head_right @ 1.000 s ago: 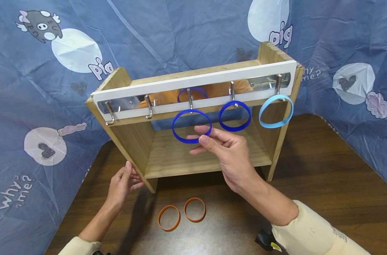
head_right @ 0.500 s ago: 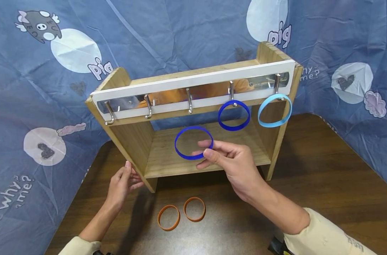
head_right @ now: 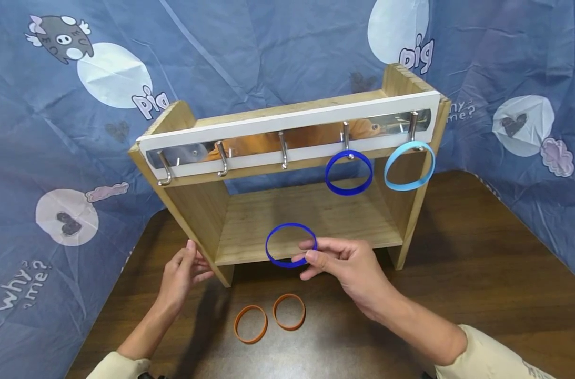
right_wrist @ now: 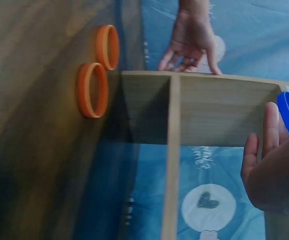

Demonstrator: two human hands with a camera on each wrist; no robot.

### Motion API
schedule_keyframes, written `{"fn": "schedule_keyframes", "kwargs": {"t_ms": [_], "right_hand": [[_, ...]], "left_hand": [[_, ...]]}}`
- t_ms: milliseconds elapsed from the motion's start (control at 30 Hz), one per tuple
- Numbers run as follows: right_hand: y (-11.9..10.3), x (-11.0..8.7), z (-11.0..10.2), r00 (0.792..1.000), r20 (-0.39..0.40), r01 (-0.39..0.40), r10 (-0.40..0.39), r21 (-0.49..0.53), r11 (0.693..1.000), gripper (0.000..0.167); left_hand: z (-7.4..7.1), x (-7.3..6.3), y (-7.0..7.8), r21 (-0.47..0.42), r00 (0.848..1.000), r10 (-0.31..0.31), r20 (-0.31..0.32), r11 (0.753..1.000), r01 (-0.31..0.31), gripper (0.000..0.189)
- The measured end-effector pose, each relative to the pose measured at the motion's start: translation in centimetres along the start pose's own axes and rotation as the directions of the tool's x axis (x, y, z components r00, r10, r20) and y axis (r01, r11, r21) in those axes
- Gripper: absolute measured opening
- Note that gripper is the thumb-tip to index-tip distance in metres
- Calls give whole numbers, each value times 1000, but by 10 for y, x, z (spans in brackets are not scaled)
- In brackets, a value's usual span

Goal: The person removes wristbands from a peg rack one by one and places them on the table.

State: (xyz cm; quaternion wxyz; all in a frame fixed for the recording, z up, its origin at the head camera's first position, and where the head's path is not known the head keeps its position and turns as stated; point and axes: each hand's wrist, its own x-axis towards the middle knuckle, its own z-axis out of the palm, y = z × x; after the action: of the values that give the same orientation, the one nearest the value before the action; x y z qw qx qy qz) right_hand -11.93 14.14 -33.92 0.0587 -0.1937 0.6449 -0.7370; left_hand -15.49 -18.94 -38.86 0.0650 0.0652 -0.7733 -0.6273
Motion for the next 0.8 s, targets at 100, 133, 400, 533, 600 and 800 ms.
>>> {"fn": "schedule_keyframes", "kwargs": {"t_ms": [100,133,400,533,600,800], "right_hand": [[8,-2,-1,999,23,-29,29,0,1000,23],[11,-3,-1,999,28,-31,31,0,1000,24],[23,-9,-1,997,40,-64,64,3,998,26],[28,-13,-2,995,31,-92,92,-13,996,34],[31,-14,-4,994,29,-108,109,-21,994,35],[39,-20,-8,986,30,-160,162,-62,985,36]], "left_hand": [[0,0,0,0,1000,3,-1,1000,-3,54],[1,0,0,0,1000,3,-2,1000,-3,54],[1,1,0,3,1000,7,-2,1000,-7,55],[0,1,0,7,1000,8,-3,1000,-8,56],[1,1,0,5,1000,10,-5,1000,-10,55],[1,0,0,-5,1000,8,-5,1000,-8,52]]}}
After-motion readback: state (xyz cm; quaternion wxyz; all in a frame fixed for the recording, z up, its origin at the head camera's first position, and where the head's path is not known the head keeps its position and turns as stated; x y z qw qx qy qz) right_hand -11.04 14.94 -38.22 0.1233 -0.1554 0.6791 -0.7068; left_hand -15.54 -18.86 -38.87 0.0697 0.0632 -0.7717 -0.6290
